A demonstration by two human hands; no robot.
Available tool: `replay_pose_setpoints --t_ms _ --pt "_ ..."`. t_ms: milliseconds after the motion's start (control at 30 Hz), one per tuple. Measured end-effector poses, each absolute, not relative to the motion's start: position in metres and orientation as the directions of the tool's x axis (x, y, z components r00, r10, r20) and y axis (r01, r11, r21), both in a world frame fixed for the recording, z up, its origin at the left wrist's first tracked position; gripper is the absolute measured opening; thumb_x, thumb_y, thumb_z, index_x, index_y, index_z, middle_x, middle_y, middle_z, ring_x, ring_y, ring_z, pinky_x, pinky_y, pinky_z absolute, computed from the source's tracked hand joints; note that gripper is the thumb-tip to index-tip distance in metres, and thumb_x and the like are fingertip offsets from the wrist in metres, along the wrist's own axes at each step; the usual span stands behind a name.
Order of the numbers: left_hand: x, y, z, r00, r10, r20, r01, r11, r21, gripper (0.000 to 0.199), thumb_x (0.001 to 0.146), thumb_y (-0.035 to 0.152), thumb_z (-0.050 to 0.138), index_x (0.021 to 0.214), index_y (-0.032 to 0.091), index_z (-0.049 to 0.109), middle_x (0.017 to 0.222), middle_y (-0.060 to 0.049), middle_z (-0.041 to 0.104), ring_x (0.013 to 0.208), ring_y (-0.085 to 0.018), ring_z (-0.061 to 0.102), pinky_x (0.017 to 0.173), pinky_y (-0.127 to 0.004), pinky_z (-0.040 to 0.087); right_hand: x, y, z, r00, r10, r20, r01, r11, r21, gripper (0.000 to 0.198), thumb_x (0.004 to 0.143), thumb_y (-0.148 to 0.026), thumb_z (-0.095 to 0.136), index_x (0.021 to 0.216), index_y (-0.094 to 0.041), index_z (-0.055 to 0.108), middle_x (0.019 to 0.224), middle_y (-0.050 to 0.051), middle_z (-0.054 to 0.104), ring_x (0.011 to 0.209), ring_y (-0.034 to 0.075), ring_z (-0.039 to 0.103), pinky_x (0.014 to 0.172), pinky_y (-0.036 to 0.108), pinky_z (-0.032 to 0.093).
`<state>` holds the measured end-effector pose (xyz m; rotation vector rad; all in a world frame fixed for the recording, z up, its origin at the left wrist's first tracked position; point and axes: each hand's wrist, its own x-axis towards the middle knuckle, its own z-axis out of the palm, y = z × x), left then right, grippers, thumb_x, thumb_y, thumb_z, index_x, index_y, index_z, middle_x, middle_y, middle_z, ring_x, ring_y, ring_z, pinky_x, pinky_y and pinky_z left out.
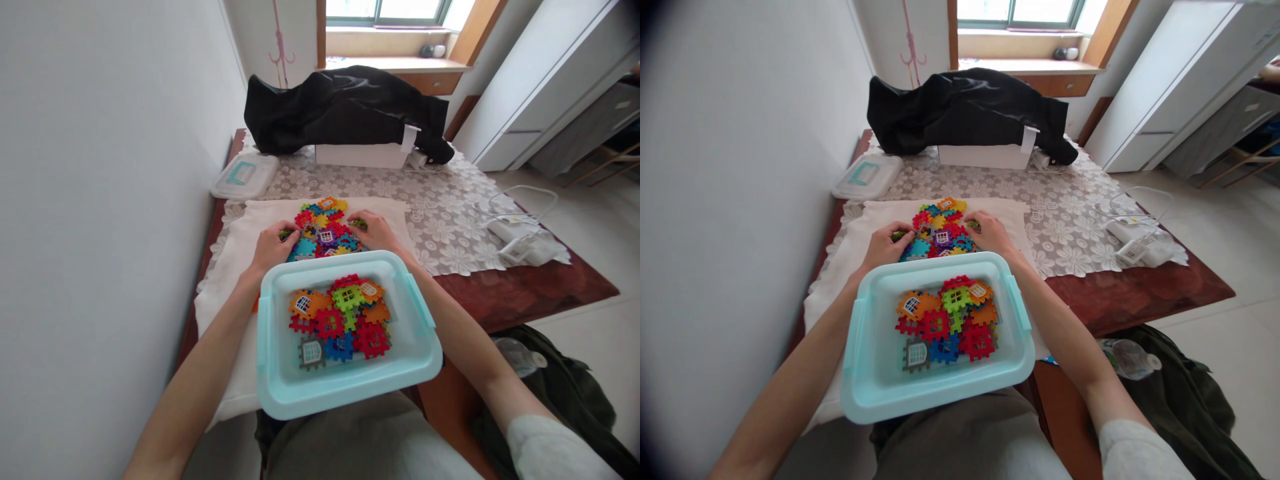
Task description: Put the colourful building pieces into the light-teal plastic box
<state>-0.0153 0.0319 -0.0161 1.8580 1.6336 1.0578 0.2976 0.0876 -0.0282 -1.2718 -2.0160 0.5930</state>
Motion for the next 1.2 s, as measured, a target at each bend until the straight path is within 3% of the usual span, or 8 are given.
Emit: replay_pose_setpoints --t_ms 133,433,867,1200 --pt "-0.015 0.031 -0.015 0.003 0.968 0.252 0.617 -0.201 0.761 0.029 0.097 0.047 0.069 0.104 0.023 0.083 0.111 -0.009 0.086 0.105 -0.031 0.078 0.101 -0.043 0.058 0.297 0.088 -0.029 -0.275 0.915 0.296 0.572 0.403 -0.714 0.016 0.094 -0.023 0.077 0.108 -0.026 0.084 0.116 0.008 0.086 0.102 0.025 0.078 0.1 0.041 0.061" --pt "-0.016 0.032 -0.016 0.01 0.967 0.253 0.618 -0.205 0.759 0.03 0.097 0.048 0.069 0.105 0.023 0.083 0.111 -0.01 0.086 0.105 -0.031 0.079 0.1 -0.044 0.058 0.296 0.085 -0.023 -0.115 0.87 0.479 0.464 0.474 -0.749 0.013 0.096 -0.034 0.077 0.104 -0.026 0.082 0.111 0.007 0.084 0.105 0.027 0.077 0.103 0.044 0.06" --pt "-0.015 0.031 -0.014 0.005 0.969 0.246 0.627 -0.194 0.754 0.029 0.096 0.047 0.069 0.105 0.023 0.083 0.112 -0.01 0.086 0.106 -0.031 0.079 0.103 -0.045 0.06 0.295 0.082 -0.018 -0.14 0.83 0.54 0.537 0.522 -0.662 0.009 0.099 -0.035 0.079 0.095 -0.027 0.08 0.101 0.006 0.082 0.1 0.027 0.074 0.1 0.044 0.059" --pt "-0.015 0.031 -0.013 0.001 0.971 0.241 0.625 -0.188 0.758 0.029 0.096 0.047 0.069 0.104 0.023 0.083 0.112 -0.01 0.086 0.106 -0.031 0.079 0.105 -0.044 0.06 0.292 0.078 -0.013 -0.113 0.845 0.522 0.483 0.506 -0.715 0.014 0.097 -0.037 0.079 0.089 -0.026 0.076 0.097 0.005 0.079 0.095 0.025 0.071 0.096 0.042 0.059"
